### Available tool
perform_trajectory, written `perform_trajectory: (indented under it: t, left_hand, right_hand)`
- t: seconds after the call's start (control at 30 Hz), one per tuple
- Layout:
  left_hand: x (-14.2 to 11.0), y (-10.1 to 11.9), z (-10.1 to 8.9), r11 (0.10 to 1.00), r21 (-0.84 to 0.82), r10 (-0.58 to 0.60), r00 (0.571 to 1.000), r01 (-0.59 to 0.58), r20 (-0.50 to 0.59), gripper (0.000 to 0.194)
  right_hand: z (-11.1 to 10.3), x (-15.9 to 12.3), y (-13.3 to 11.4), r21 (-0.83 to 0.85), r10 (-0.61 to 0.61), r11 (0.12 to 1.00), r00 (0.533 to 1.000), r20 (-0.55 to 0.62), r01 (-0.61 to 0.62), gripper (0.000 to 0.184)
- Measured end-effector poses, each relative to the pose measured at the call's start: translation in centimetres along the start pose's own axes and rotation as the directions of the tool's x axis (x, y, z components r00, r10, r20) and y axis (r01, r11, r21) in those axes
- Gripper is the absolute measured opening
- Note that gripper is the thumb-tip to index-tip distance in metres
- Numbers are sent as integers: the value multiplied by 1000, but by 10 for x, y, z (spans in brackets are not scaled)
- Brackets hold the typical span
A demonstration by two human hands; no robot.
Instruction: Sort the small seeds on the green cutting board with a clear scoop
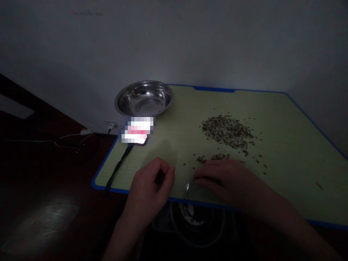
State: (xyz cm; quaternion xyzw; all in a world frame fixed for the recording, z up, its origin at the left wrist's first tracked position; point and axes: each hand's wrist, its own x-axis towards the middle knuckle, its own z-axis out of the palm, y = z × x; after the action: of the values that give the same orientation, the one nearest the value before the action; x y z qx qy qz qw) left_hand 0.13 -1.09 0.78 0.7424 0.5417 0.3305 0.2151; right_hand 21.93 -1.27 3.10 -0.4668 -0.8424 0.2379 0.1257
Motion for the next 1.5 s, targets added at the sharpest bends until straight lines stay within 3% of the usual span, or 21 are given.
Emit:
perform_trajectory:
  t: [0.3, 0.5, 0.67, 0.93, 1.1, 1.27, 1.5]
  left_hand:
    - [-2, -1, 1, 1000, 9, 19, 1000, -19, 2, 23]
    - [0, -2, 0, 1000, 7, 28, 1000, -28, 1, 22]
    - [-1, 0, -1, 1000, 1, -4, 1000, 4, 3, 21]
    - [-1, -2, 0, 1000, 4, 23, 1000, -23, -8, 23]
    - [-1, -3, 0, 1000, 4, 18, 1000, -18, 10, 23]
    - [0, -2, -1, 1000, 17, 10, 1000, -10, 2, 23]
    - [1, -2, -1, 999, 25, 20, 1000, -20, -4, 25]
  right_hand:
    - [-9, -17, 9, 111, 64, 992, 998, -1, -64, 21]
    - [-1, -2, 1, 38, 86, 996, 995, -45, -84, 20]
    - [2, 7, -10, 30, 3, 1000, 1000, -23, -2, 19]
    - [-7, -17, -2, 60, 15, 998, 1000, 20, -16, 20]
    - [-4, -22, 8, 54, 150, 988, 985, -86, -146, 20]
    - [-10, -13, 22, -111, 237, 960, 956, -170, -258, 24]
    - [-31, -28, 56, -266, 258, 892, 896, -362, -365, 25]
